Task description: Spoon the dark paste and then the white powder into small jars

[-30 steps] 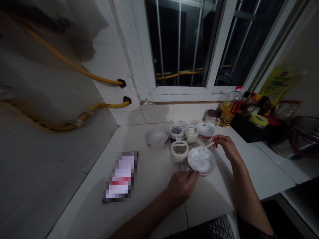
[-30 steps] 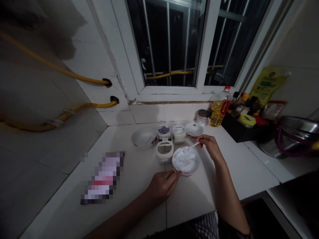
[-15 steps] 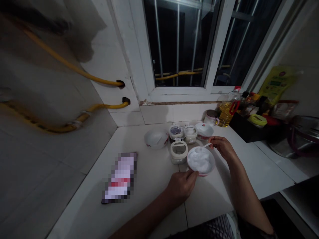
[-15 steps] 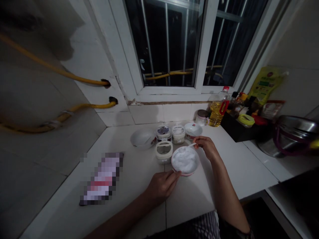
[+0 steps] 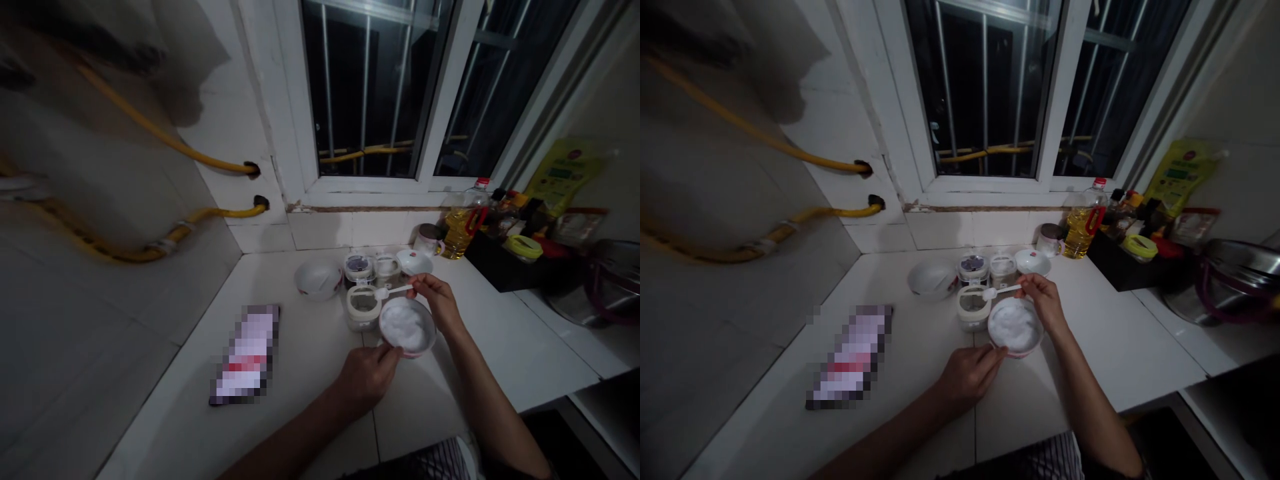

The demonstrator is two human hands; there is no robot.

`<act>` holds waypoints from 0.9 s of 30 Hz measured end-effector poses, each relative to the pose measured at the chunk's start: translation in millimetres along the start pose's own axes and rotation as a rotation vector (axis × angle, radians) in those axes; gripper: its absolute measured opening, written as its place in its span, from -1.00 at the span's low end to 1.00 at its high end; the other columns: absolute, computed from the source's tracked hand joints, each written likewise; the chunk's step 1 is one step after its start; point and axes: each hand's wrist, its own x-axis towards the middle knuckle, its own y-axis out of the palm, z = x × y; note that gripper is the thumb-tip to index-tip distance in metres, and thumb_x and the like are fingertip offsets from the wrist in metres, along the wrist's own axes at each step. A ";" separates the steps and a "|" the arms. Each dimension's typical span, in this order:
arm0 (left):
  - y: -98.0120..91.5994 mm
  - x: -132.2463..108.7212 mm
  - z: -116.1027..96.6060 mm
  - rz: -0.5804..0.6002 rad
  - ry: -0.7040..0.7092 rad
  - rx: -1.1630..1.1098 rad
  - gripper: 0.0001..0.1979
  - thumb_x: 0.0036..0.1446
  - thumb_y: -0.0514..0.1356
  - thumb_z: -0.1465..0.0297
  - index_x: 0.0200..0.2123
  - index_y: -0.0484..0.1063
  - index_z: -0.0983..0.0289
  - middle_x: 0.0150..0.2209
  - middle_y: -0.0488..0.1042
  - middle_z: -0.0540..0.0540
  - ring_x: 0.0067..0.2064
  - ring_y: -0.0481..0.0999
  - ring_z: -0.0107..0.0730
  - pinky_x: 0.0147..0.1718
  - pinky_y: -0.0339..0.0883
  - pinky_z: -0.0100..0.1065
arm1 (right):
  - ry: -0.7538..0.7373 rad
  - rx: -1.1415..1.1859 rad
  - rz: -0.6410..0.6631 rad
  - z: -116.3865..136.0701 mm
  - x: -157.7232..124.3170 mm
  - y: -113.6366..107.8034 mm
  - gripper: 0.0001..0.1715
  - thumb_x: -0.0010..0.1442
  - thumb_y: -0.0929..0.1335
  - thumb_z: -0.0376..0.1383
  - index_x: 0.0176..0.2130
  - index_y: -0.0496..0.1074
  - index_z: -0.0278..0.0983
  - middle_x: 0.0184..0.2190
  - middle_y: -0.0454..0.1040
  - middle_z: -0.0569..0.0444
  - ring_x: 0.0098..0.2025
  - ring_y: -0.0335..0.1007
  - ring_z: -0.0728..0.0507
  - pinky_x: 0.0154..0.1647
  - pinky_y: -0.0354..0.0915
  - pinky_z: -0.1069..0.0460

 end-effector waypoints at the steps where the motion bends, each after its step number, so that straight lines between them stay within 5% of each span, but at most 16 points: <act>1: 0.3 0.2 -0.1 0.005 0.001 0.001 -0.76 0.31 -0.05 0.49 -0.19 0.41 0.35 -0.50 0.46 0.06 -0.56 0.47 -0.45 -0.59 0.34 -0.48 | -0.078 -0.072 0.001 -0.2 -3.0 4.9 -0.80 0.10 0.32 -0.17 -0.36 0.43 -0.25 -0.57 0.45 0.11 -0.46 0.35 -0.09 -0.34 0.26 0.01; 6: 2.6 0.6 -1.2 -0.012 -0.015 0.030 -0.78 0.28 -0.02 0.51 -0.26 0.42 0.33 -0.53 0.43 0.03 -0.58 0.43 -0.47 -0.61 0.31 -0.49 | -0.647 -0.607 0.268 2.4 -14.5 22.3 -0.75 0.22 0.21 -0.39 -0.24 0.45 -0.23 -0.36 0.52 -0.01 -0.27 0.36 -0.16 -0.16 0.25 -0.08; 9: 1.5 0.7 -1.7 -0.008 -0.014 0.027 -0.78 0.28 -0.03 0.51 -0.26 0.41 0.34 -0.53 0.42 0.03 -0.58 0.44 -0.46 -0.61 0.30 -0.49 | -0.793 -0.704 0.338 6.1 -17.2 21.2 -0.68 0.19 0.19 -0.48 -0.20 0.45 -0.24 -0.36 0.52 -0.02 -0.28 0.35 -0.17 -0.14 0.24 -0.11; 12: -1.5 1.6 -1.9 0.003 -0.002 0.023 -0.79 0.30 -0.03 0.51 -0.23 0.41 0.36 -0.52 0.44 0.04 -0.57 0.45 -0.46 -0.60 0.30 -0.48 | -0.685 -0.569 0.159 9.4 -17.4 7.9 -0.77 0.25 0.21 -0.40 -0.23 0.44 -0.22 -0.39 0.51 0.02 -0.27 0.37 -0.16 -0.14 0.25 -0.09; 16: -3.5 2.3 -1.5 -0.008 -0.003 0.030 -0.81 0.28 0.01 0.50 -0.21 0.42 0.36 -0.52 0.43 0.04 -0.57 0.45 -0.46 -0.60 0.30 -0.49 | -0.356 -0.445 -0.004 11.7 -12.1 -20.5 -0.81 0.23 0.26 -0.24 -0.34 0.43 -0.24 -0.53 0.43 0.11 -0.41 0.36 -0.11 -0.29 0.25 0.00; 20: -2.4 1.2 -0.6 -0.011 -0.006 0.016 -0.78 0.29 -0.02 0.50 -0.20 0.43 0.36 -0.51 0.45 0.05 -0.57 0.45 -0.46 -0.59 0.32 -0.49 | -0.153 -0.503 0.060 9.1 -4.6 -34.5 -0.80 0.14 0.26 -0.25 -0.42 0.42 -0.26 -0.60 0.36 0.17 -0.50 0.27 -0.07 -0.38 0.19 0.04; 24: -1.1 0.6 -0.5 -0.021 -0.002 -0.005 -0.77 0.30 -0.04 0.50 -0.18 0.41 0.37 -0.52 0.45 0.05 -0.57 0.45 -0.43 -0.60 0.33 -0.46 | -0.020 -0.465 0.249 1.7 -1.3 -25.9 -0.85 0.03 0.26 -0.31 -0.47 0.42 -0.26 -0.63 0.36 0.18 -0.50 0.27 -0.06 -0.40 0.16 0.05; 27: -0.4 0.3 -0.5 -0.018 0.001 -0.007 -0.77 0.29 -0.04 0.51 -0.19 0.41 0.37 -0.52 0.45 0.05 -0.58 0.45 -0.42 -0.60 0.32 -0.46 | 0.070 -0.335 0.277 -1.6 1.0 -20.6 -0.85 -0.04 0.27 -0.31 -0.49 0.43 -0.28 -0.67 0.36 0.18 -0.54 0.25 -0.04 -0.43 0.15 0.06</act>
